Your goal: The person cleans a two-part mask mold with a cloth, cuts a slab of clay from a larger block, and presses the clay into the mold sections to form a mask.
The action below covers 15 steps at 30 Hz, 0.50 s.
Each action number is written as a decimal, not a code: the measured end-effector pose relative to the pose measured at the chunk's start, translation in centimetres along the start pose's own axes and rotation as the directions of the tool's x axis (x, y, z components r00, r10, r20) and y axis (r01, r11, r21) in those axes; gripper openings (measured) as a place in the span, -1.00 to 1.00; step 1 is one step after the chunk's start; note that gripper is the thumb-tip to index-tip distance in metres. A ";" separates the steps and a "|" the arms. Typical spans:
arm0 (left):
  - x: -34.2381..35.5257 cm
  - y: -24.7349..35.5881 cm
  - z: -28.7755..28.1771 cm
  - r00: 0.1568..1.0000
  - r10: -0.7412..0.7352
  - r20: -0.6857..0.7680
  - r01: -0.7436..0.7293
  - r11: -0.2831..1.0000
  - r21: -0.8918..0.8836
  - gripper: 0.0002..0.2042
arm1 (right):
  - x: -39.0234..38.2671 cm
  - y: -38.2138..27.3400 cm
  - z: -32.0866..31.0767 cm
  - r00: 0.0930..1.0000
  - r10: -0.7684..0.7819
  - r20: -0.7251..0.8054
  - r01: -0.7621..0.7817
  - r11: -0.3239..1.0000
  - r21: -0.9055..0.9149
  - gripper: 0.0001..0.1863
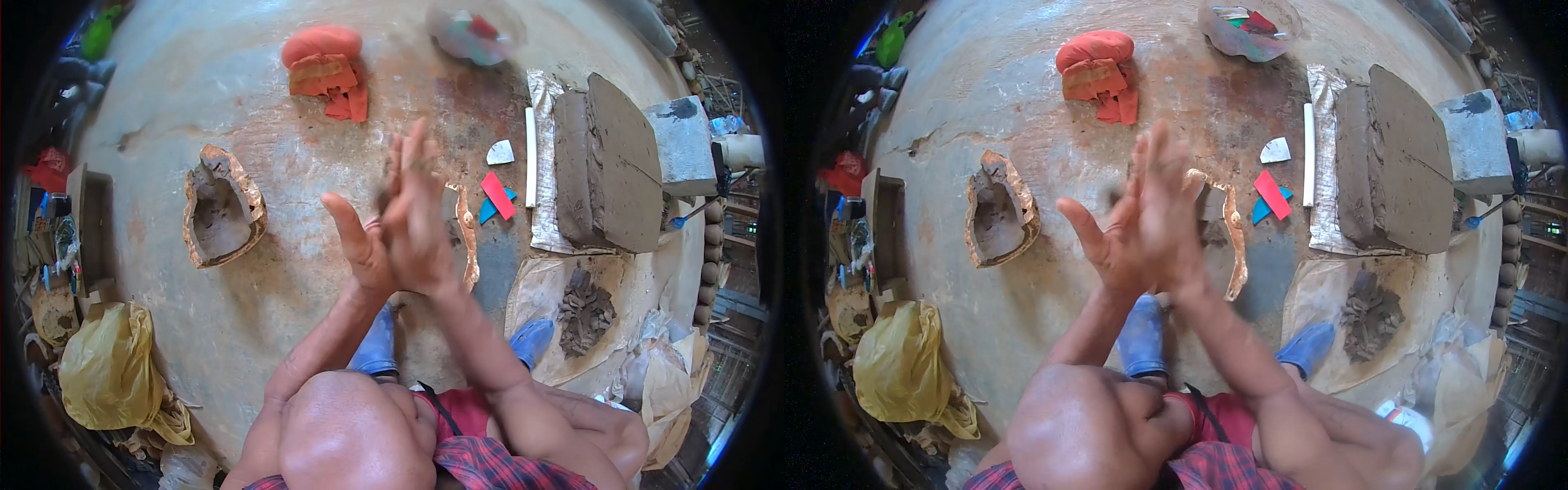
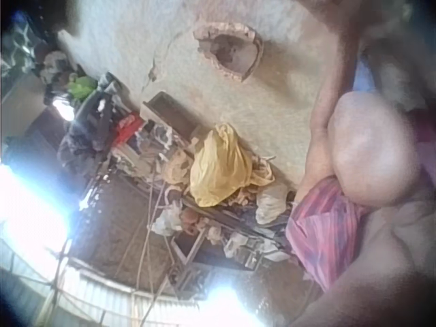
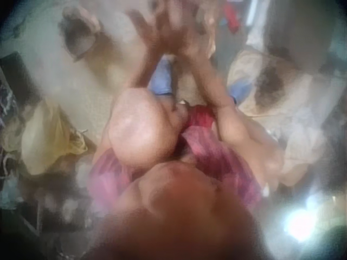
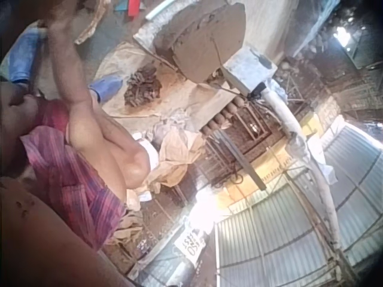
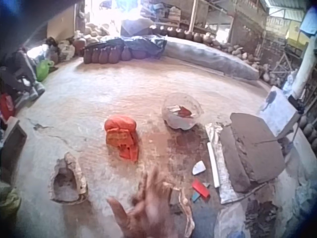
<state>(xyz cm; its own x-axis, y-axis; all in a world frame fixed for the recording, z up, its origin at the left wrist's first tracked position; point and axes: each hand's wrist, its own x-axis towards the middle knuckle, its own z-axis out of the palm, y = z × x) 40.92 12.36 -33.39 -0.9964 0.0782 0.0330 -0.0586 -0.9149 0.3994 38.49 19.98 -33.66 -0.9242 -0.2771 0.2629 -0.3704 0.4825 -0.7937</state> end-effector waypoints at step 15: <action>0.5 1.0 -1.2 0.977 -0.031 -0.209 -0.049 0.930 -0.365 -0.38 | 0.5 -3.1 -3.1 0.837 0.310 -0.452 -0.022 0.843 0.537 0.19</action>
<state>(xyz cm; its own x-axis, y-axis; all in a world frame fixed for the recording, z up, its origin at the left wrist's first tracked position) 40.32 11.02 -34.11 -0.9850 0.0220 -0.1713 -0.0283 -0.9990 0.0349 38.91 20.87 -29.37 -0.9301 0.2929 0.2217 -0.2416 -0.0331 -0.9698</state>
